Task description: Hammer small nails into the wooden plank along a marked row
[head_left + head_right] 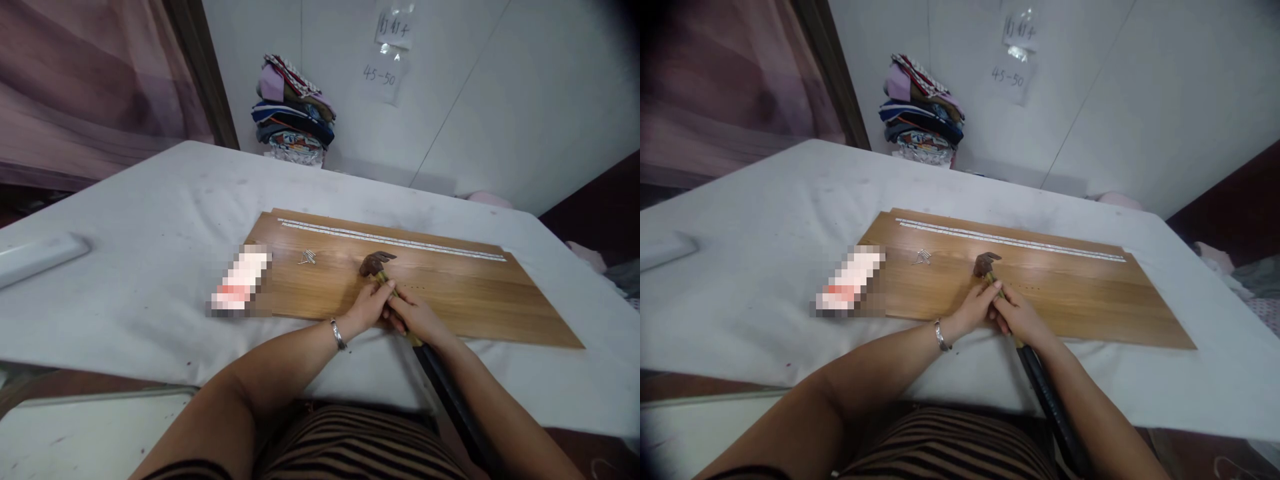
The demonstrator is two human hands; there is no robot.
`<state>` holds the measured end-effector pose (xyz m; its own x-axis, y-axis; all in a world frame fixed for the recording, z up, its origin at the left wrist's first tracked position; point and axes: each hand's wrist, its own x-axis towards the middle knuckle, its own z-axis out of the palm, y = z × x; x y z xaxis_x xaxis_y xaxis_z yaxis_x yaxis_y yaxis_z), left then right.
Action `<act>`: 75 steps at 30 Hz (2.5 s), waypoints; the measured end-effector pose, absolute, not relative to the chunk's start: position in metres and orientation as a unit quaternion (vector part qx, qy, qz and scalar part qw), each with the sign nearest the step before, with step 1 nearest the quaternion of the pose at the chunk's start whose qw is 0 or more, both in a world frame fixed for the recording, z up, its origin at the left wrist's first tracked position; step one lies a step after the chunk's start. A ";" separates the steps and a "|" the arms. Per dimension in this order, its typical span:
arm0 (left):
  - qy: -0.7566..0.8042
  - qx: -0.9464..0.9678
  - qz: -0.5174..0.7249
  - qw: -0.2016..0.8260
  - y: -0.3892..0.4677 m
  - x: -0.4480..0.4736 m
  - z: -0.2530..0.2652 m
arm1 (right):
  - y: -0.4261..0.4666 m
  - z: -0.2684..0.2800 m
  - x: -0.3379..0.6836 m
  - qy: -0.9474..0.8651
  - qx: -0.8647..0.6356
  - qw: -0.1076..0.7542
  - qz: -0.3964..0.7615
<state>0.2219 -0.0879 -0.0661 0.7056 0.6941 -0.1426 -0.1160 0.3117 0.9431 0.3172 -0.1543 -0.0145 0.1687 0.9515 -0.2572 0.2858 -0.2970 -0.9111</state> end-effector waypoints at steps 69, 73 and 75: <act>0.281 0.502 0.274 0.771 -0.090 0.221 -0.063 | -0.153 -0.014 0.315 -0.458 -0.671 0.371 0.450; 0.291 0.519 0.281 0.753 -0.090 0.219 -0.062 | -0.157 -0.018 0.316 -0.464 -0.667 0.381 0.441; 0.293 0.527 0.278 0.748 -0.090 0.220 -0.063 | -0.157 -0.018 0.316 -0.465 -0.667 0.381 0.440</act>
<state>0.2197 -0.0898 -0.0632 0.6731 0.7252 -0.1453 -0.1074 0.2903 0.9509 0.3159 -0.1570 -0.0182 0.1810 0.9557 -0.2323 0.2848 -0.2770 -0.9177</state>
